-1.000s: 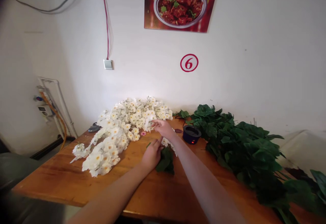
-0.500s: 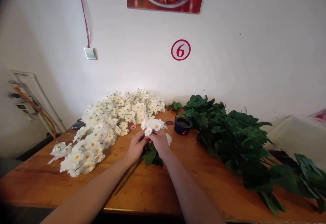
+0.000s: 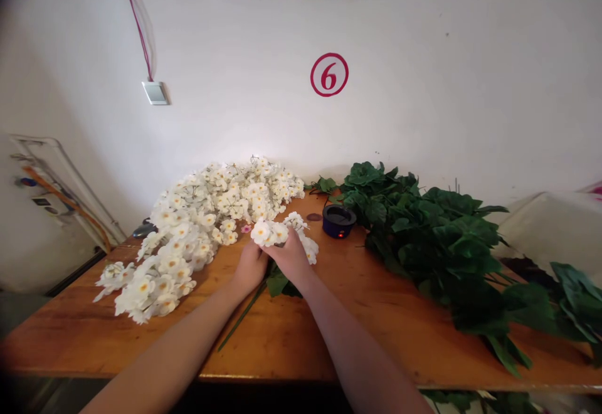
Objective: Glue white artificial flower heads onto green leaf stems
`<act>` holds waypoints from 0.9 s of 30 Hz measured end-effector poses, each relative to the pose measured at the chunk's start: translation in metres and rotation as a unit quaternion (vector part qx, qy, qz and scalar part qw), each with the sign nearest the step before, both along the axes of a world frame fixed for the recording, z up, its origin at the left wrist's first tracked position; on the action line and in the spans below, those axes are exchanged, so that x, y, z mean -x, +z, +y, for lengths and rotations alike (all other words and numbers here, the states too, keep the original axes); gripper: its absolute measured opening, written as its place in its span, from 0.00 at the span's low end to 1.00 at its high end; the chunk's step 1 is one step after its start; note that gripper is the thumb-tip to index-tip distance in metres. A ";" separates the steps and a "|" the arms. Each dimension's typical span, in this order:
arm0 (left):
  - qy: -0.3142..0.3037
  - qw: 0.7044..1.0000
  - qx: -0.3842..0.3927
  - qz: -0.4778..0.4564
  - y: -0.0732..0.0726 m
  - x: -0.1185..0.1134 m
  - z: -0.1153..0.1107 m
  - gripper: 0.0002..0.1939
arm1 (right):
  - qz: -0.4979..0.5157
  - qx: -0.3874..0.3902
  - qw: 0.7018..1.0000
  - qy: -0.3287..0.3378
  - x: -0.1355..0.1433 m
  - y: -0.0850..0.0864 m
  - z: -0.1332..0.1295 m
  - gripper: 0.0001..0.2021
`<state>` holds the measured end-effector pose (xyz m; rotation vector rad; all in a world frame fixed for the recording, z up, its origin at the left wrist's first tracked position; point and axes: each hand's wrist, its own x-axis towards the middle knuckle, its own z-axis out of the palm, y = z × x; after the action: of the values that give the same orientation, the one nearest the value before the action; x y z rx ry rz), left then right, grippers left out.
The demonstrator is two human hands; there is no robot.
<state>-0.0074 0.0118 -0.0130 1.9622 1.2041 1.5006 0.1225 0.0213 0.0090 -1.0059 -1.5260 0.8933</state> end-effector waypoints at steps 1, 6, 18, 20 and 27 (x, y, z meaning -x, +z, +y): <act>0.001 1.000 -0.001 0.011 0.000 0.000 0.000 0.18 | -0.014 0.009 0.999 -0.032 -0.001 -0.001 0.000 0.34; -0.021 0.998 0.005 0.059 0.003 -0.002 -0.004 0.20 | -0.116 -0.047 0.989 -0.076 -0.004 0.004 -0.010 0.48; -0.016 0.999 0.006 0.030 0.012 -0.007 -0.010 0.10 | 0.027 -0.103 0.987 -0.123 -0.011 0.016 -0.004 0.12; -0.013 1.000 0.008 0.005 0.012 -0.007 -0.012 0.11 | 0.098 -0.089 0.985 -0.112 -0.011 0.022 -0.009 0.13; -0.117 0.986 0.057 -0.108 0.009 -0.004 -0.018 0.24 | 0.083 -0.148 0.983 -0.063 -0.004 0.030 -0.029 0.12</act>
<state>-0.0029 -0.0065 -0.0044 1.7472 0.9127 1.4456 0.1263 -0.0080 0.0388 -0.7815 -1.3880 0.6225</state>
